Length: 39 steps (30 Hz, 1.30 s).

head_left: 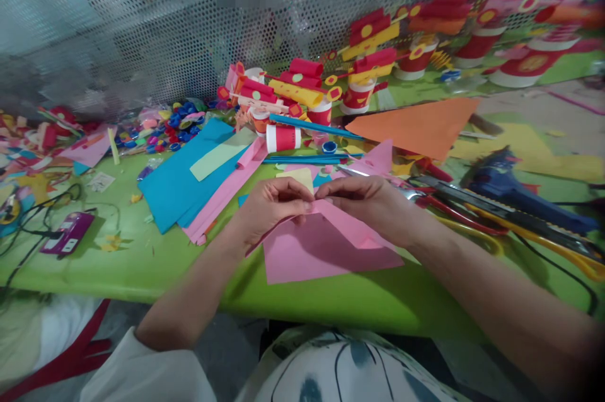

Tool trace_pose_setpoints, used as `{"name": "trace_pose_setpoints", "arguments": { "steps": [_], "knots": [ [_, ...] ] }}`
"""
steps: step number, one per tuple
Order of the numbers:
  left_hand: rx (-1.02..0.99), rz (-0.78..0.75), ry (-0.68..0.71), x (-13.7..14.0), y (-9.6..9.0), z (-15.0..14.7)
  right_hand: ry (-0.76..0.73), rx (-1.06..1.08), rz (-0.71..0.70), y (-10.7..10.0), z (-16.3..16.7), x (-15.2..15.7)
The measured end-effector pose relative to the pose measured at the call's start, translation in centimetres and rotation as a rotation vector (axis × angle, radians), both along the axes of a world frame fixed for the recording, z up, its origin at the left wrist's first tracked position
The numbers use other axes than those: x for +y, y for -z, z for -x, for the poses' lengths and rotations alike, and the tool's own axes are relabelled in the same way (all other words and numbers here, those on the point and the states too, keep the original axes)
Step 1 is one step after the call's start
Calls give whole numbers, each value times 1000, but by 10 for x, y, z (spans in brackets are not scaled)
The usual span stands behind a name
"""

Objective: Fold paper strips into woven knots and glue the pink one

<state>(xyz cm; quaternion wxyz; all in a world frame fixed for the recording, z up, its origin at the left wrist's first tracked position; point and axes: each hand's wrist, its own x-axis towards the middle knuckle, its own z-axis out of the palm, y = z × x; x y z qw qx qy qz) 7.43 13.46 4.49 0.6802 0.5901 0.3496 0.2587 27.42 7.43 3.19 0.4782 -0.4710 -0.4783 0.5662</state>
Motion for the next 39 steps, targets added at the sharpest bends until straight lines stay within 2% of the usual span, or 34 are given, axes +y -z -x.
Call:
{"name": "trace_pose_setpoints", "arguments": {
  "steps": [7, 15, 27, 34, 39],
  "knots": [
    [82, -155, -1, -1, 0, -1, -40, 102, 79, 2, -1, 0],
    [171, -339, 0, -6, 1, -1, 32, 18, 69, 3, 3, 0],
    [150, -345, -41, -3, 9, -4, 70, -107, 14, -1, 6, -1],
    [115, -343, -90, -5, 7, -5, 58, -166, 33, 1, 6, 0],
    [126, -398, -103, -9, 6, -5, 62, -198, 9, 3, 4, 0]
  ]
}}
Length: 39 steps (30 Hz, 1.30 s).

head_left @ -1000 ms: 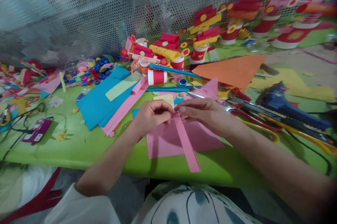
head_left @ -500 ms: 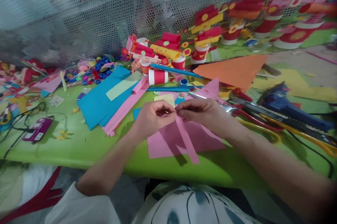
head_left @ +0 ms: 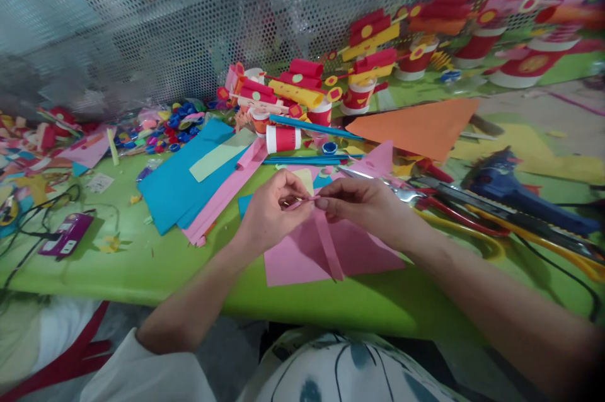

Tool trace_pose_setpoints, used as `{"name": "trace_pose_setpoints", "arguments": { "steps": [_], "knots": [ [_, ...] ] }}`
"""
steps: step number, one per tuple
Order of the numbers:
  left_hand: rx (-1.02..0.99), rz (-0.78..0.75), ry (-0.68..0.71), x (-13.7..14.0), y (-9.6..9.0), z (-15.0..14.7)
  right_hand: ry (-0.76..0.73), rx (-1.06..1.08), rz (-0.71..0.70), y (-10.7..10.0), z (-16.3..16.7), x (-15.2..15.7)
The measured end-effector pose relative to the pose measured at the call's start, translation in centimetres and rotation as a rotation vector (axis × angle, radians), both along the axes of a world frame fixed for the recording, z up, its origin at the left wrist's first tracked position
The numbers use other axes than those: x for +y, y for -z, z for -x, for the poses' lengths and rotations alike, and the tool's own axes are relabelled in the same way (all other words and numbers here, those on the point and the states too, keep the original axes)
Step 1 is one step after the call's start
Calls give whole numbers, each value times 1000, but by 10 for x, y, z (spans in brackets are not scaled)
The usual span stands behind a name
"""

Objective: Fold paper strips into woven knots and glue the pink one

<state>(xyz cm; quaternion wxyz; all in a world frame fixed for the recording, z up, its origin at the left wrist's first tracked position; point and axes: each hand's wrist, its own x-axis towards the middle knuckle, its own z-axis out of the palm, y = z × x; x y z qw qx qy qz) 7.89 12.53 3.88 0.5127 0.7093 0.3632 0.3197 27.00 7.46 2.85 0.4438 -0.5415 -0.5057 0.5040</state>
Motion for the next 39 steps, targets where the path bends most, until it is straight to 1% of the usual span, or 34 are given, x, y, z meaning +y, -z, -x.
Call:
{"name": "trace_pose_setpoints", "arguments": {
  "steps": [5, 7, 8, 9, 12, 13, 14, 15, 16, 17, 19, 20, 21, 22, 23, 25, 27, 28, 32, 35, 39],
  "knots": [
    [25, -79, 12, -1, 0, 0, -27, -88, -104, 2, -1, -1],
    [51, -153, 34, 2, -1, 2, -4, -83, -130, 2, -1, -1],
    [66, -246, 14, 3, -2, 3, 18, -59, -129, 2, -1, -1],
    [76, -384, -44, 4, -3, 5, 46, -25, -118, 2, -1, -1],
    [12, -904, -326, 0, -6, 10, 146, 94, -78, 0, -1, 0],
    [-37, -1013, -360, -4, -6, 11, 174, 123, -74, -1, -1, 0],
    [-66, -1040, -283, -8, -5, 11, 199, 144, -78, -2, -1, 0],
    [-48, -981, -143, -13, -4, 10, 218, 158, -87, -3, 0, 0],
    [-13, -875, -27, -16, -1, 7, 234, 167, -100, -4, 0, 0],
    [41, -689, 24, -19, 1, 3, 245, 172, -114, -4, 0, -1],
    [83, -213, 59, -20, 6, -6, 256, 176, -134, -6, 1, -1],
    [55, -20, 51, -18, 8, -10, 256, 175, -141, -6, 2, -2],
    [25, 130, 37, -15, 10, -15, 250, 166, -151, -6, 3, -3],
    [-19, 241, 34, -13, 12, -18, 242, 149, -162, -6, 4, -3],
    [-76, 304, 30, -10, 14, -21, 228, 125, -173, -6, 4, -4],
    [-194, 324, 26, -7, 17, -23, 203, 70, -199, -5, 6, -5],
    [-269, 272, 7, -6, 20, -23, 193, 29, -212, -4, 6, -5],
    [-276, 250, -6, -6, 21, -22, 191, 17, -212, -3, 7, -5],
    [-269, 246, -5, -5, 19, -19, 174, 1, -168, -3, 7, -5],
    [-282, 258, -5, -4, 16, -18, 167, 43, -129, -3, 6, -4],
    [-170, 215, -4, -4, 20, -16, 144, 97, -58, -4, 5, -2]
  ]
}}
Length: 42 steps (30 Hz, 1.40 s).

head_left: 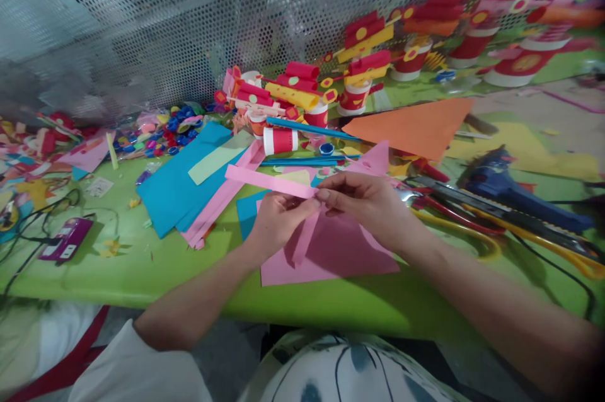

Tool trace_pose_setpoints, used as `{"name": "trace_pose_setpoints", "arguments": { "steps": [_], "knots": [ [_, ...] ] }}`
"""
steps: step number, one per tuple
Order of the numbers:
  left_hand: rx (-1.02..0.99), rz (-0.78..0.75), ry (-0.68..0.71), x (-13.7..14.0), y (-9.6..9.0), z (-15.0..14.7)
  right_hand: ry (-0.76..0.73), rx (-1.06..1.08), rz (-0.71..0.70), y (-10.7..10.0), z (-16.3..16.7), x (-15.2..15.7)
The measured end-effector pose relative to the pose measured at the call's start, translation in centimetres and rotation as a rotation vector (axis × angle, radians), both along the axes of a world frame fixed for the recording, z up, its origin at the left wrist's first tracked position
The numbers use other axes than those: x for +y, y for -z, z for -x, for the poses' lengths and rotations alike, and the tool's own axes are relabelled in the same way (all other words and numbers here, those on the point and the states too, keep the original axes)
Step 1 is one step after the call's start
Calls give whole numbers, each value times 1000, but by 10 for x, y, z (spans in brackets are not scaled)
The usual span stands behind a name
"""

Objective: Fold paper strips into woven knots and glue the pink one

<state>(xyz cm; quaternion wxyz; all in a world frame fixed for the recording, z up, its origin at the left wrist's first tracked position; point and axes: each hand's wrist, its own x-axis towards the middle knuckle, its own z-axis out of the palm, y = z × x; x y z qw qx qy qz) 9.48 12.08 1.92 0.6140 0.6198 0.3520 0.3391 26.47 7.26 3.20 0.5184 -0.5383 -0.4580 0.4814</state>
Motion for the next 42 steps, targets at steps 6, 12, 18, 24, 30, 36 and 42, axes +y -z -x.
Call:
{"name": "trace_pose_setpoints", "arguments": {
  "steps": [6, 12, 18, 24, 30, 36, 42],
  "knots": [
    [74, -128, 50, 0, 6, 2, -89, 33, 35, 2, -4, 1],
    [70, -33, 84, -1, 0, 0, -14, -169, -98, 5, -7, -2],
    [6, 19, 42, -2, -2, 1, -14, -115, -31, 1, -2, -2],
    [-50, 83, -15, 2, 0, 3, -42, 69, 45, 1, -1, -1],
    [20, -37, -37, 0, 1, 2, -22, 156, 55, 0, -2, 0],
    [-84, 79, -66, 2, -6, 1, 53, 92, -2, -3, -2, -1],
    [-272, 400, 8, 10, -2, 3, 1, 51, -20, -4, -2, -2]
  ]
}}
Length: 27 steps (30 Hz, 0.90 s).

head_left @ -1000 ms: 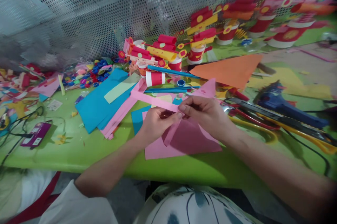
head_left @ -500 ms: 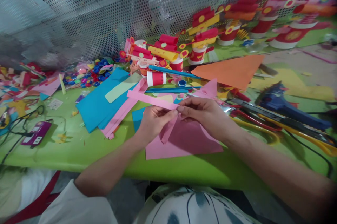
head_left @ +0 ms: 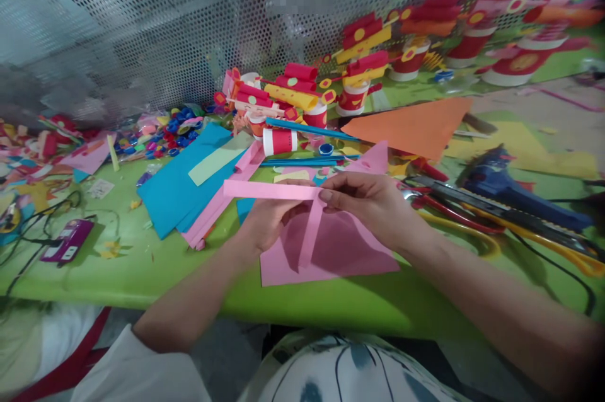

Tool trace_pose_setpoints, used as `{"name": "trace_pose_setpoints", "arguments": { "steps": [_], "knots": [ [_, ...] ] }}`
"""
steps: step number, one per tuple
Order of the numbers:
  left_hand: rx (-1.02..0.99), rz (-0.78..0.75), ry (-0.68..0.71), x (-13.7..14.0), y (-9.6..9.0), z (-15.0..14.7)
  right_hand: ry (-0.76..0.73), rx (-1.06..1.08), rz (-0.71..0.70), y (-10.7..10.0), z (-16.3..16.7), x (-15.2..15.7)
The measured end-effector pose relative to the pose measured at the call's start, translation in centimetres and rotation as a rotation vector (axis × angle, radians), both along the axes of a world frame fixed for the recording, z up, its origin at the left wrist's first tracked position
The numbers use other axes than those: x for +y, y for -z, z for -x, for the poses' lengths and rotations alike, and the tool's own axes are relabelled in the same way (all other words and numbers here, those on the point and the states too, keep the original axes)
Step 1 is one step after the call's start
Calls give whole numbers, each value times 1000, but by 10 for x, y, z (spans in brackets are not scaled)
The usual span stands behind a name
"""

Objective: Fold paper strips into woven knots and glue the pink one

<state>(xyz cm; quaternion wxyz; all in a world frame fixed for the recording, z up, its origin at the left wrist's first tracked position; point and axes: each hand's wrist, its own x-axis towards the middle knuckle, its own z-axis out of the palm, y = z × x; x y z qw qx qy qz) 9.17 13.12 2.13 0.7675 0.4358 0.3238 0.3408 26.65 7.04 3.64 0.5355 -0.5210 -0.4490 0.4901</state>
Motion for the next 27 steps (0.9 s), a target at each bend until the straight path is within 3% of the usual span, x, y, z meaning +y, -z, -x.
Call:
{"name": "trace_pose_setpoints", "arguments": {
  "steps": [8, 13, 22, 27],
  "knots": [
    [93, -7, 49, -1, -4, 0, -17, 11, 24, 0, 0, 0],
    [20, 27, -17, -2, 1, -2, 6, 16, 21, -3, 0, -1],
    [-12, 55, 54, -1, 6, 0, -9, -8, 6, 1, 1, 0],
    [64, -57, 41, -3, 3, -1, -8, -76, 12, -1, -1, -2]
  ]
}}
